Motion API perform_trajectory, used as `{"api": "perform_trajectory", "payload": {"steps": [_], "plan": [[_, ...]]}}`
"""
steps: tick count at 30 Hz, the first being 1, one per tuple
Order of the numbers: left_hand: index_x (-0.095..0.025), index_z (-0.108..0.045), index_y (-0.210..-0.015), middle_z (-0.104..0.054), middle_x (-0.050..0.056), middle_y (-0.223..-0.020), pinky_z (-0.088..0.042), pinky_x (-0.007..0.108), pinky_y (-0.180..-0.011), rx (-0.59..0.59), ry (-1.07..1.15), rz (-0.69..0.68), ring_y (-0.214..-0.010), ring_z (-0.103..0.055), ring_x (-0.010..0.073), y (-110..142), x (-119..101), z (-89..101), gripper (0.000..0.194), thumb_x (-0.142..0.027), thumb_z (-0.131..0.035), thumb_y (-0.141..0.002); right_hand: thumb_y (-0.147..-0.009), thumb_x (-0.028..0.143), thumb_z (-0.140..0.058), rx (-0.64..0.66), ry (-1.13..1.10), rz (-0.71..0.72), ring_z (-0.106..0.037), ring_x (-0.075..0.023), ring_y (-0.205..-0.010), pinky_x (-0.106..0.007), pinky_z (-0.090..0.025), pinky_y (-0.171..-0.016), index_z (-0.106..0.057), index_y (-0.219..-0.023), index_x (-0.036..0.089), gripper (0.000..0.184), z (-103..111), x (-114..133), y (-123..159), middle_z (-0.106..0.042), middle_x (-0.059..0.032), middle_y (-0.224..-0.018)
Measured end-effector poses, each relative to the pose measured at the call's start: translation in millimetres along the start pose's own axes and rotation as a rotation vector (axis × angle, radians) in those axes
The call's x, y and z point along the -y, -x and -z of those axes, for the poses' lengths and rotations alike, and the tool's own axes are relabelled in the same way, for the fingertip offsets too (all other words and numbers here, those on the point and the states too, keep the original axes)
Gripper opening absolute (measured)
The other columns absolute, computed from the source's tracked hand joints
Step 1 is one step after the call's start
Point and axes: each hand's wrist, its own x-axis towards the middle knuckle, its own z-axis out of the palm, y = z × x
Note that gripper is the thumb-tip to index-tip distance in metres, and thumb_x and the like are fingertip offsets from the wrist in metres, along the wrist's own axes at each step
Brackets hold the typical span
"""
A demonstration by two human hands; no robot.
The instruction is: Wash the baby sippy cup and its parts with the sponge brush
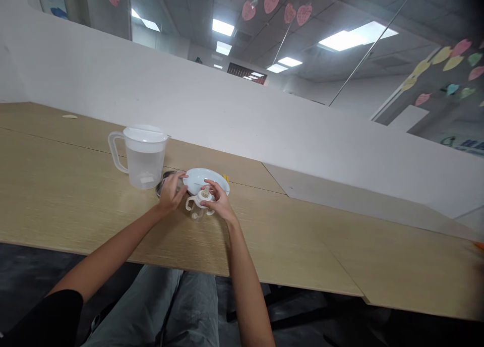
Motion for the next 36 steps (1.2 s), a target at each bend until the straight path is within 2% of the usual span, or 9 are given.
{"api": "perform_trajectory", "payload": {"steps": [2,6,11,16,23,27,30,34,36], "plan": [[-0.018,-0.055,-0.117,-0.065,0.011,-0.116,-0.042,0.041,-0.099,-0.012,-0.097,0.108,-0.111,-0.057,0.0245,-5,15,0.4,0.036,-0.036,-0.032,-0.097,-0.048,0.038,-0.09,-0.007,-0.05,0.021,-0.06,-0.0192,-0.098,-0.033,-0.046,-0.091,-0.06,-0.116,0.028,0.074,1,-1,-2,-0.065,-0.0014,-0.103],[-0.017,-0.061,-0.102,-0.068,0.012,-0.109,-0.043,0.044,-0.099,0.168,-0.289,0.138,-0.112,-0.058,0.0276,-9,38,-8.7,0.027,-0.025,-0.037,-0.092,-0.051,0.05,-0.088,-0.049,-0.126,0.064,-0.062,-0.0209,-0.098,-0.035,-0.047,-0.092,-0.06,-0.114,0.027,0.073,6,-2,-5,-0.067,-0.0031,-0.098],[-0.014,-0.054,-0.122,-0.06,0.018,-0.127,-0.041,0.047,-0.102,0.261,-0.383,0.107,-0.123,-0.052,0.0313,-8,45,-15.0,0.038,-0.019,-0.046,-0.086,-0.053,0.055,-0.086,-0.098,-0.167,0.051,-0.064,-0.02,-0.094,-0.035,-0.048,-0.091,-0.059,-0.116,0.026,0.075,9,-2,-4,-0.068,-0.0034,-0.095],[-0.013,-0.045,-0.134,-0.056,0.02,-0.132,-0.038,0.048,-0.104,0.362,-0.465,0.169,-0.128,-0.048,0.033,-7,49,-14.7,0.051,-0.024,-0.051,-0.084,-0.052,0.047,-0.088,-0.119,-0.179,-0.002,-0.065,-0.0182,-0.087,-0.034,-0.05,-0.089,-0.06,-0.114,0.027,0.071,7,-4,-3,-0.069,-0.0009,-0.09],[-0.02,-0.052,-0.129,-0.056,0.016,-0.132,-0.039,0.048,-0.098,0.276,-0.487,0.113,-0.118,-0.051,0.0337,-4,48,-13.8,0.046,-0.028,-0.054,-0.084,-0.053,0.047,-0.087,-0.166,-0.175,0.0,-0.064,-0.0177,-0.082,-0.033,-0.052,-0.084,-0.06,-0.113,0.025,0.069,8,-6,-4,-0.069,-0.0012,-0.086],[-0.018,-0.06,-0.115,-0.059,0.018,-0.118,-0.042,0.05,-0.092,0.225,-0.492,0.109,-0.11,-0.052,0.037,-6,45,-12.2,0.035,-0.028,-0.055,-0.082,-0.057,0.048,-0.086,-0.158,-0.157,0.011,-0.064,-0.0175,-0.084,-0.032,-0.052,-0.085,-0.06,-0.114,0.025,0.067,8,-5,-3,-0.069,-0.0014,-0.087],[-0.016,-0.061,-0.107,-0.059,0.018,-0.112,-0.045,0.048,-0.088,0.213,-0.483,0.142,-0.105,-0.054,0.036,-8,44,-12.2,0.029,-0.027,-0.057,-0.081,-0.056,0.05,-0.086,-0.166,-0.169,0.01,-0.064,-0.017,-0.082,-0.032,-0.052,-0.083,-0.061,-0.113,0.025,0.068,8,-4,-2,-0.069,-0.0013,-0.086],[-0.015,-0.057,-0.104,-0.06,0.018,-0.106,-0.049,0.045,-0.079,0.289,-0.443,0.242,-0.091,-0.06,0.0324,-10,39,-10.3,0.024,-0.022,-0.056,-0.081,-0.054,0.053,-0.086,-0.168,-0.183,0.012,-0.064,-0.0165,-0.081,-0.03,-0.051,-0.081,-0.061,-0.112,0.025,0.069,8,-7,-3,-0.069,-0.0011,-0.085],[-0.014,-0.056,-0.102,-0.06,0.019,-0.104,-0.049,0.046,-0.08,0.25,-0.433,0.26,-0.092,-0.061,0.0334,-14,31,-5.4,0.022,-0.02,-0.055,-0.081,-0.058,0.055,-0.084,-0.173,-0.171,0.027,-0.064,-0.0169,-0.081,-0.031,-0.05,-0.083,-0.062,-0.113,0.024,0.067,9,-9,-4,-0.069,-0.0014,-0.085]]}}
